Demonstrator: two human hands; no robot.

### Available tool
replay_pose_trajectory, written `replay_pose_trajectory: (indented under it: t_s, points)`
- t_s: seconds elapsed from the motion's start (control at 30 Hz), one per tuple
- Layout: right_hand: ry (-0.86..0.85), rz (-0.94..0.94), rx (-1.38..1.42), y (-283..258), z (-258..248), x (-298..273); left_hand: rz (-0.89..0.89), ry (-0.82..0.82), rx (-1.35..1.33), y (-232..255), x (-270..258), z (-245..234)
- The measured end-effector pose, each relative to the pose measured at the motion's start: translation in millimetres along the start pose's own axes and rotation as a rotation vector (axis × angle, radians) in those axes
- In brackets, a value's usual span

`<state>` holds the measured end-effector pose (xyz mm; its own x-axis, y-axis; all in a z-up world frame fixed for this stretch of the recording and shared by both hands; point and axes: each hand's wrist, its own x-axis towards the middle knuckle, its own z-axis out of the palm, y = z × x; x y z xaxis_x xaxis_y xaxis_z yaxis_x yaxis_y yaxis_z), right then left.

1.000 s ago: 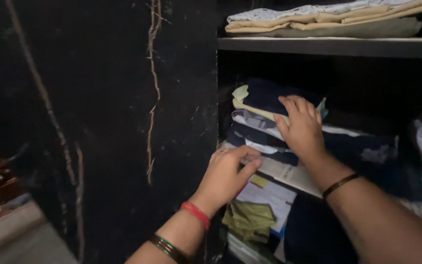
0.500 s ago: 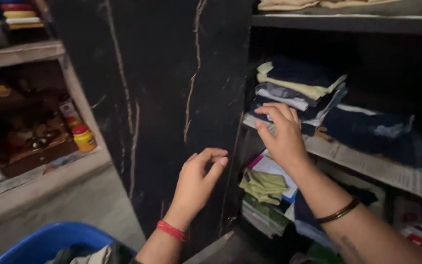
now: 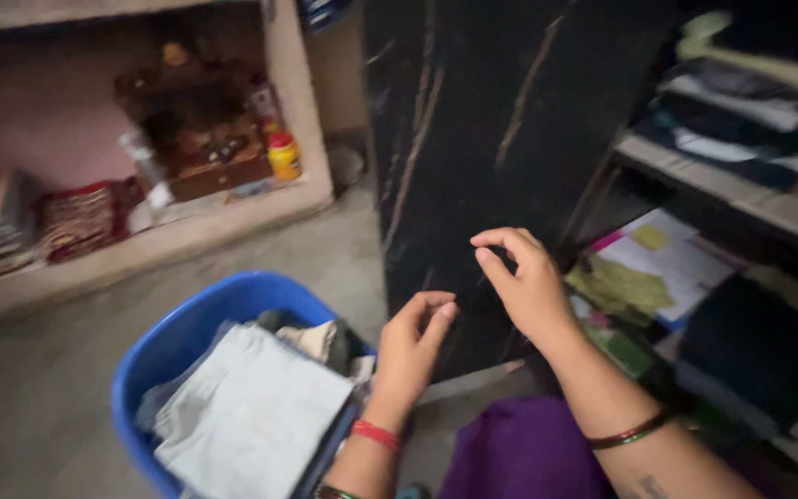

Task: The person folds various garments including jeans, shirts, and pants on a bed and then places them into a wardrobe. The person handles each item individually, folding them neatly before stacking them on shelves inside the wardrobe.

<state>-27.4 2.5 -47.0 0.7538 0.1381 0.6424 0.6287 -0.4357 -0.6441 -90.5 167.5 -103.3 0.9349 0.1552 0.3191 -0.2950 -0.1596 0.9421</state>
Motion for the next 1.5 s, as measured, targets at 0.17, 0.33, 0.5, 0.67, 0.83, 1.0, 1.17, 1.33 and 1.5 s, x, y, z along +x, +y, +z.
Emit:
replay_pose_trajectory:
  t_s: [0.17,0.33,0.5,0.67,0.83,1.0,1.17,1.33,1.5]
  points:
    - [-0.125,0.299,0.302,2.9,54.7,-41.5,-0.084,0.067,0.038,-31.6,-31.8,-32.3]
    - [-0.300,0.434,0.399,8.6,95.0,-75.4,-0.208,0.137,0.139,-54.9,-60.4,-61.8]
    - [-0.384,0.696,0.577,32.3,122.1,-91.5,-0.098,0.212,0.374,-94.1,-71.3,-95.2]
    - [-0.348,0.921,0.879,45.2,146.4,-110.7,-0.086,0.227,0.825,-130.4,-85.7,-118.2]
    - [-0.374,0.986,0.885,48.8,149.0,-120.7,-0.138,0.200,1.048,-147.9,-97.6,-115.9]
    - [-0.408,0.985,0.871,46.5,143.0,-121.4,-0.208,0.174,1.116,-152.9,-94.8,-114.3]
    - [-0.412,1.007,0.877,50.0,140.7,-122.7,-0.158,0.156,1.098,-172.1,-94.8,-125.3]
    - [-0.426,1.045,0.867,52.5,146.4,-125.3,-0.062,0.283,0.664,-194.5,-91.4,-153.9]
    - [-0.461,1.057,0.851,53.4,152.8,-128.9,-0.368,0.447,-0.215,-188.9,-95.1,-187.3]
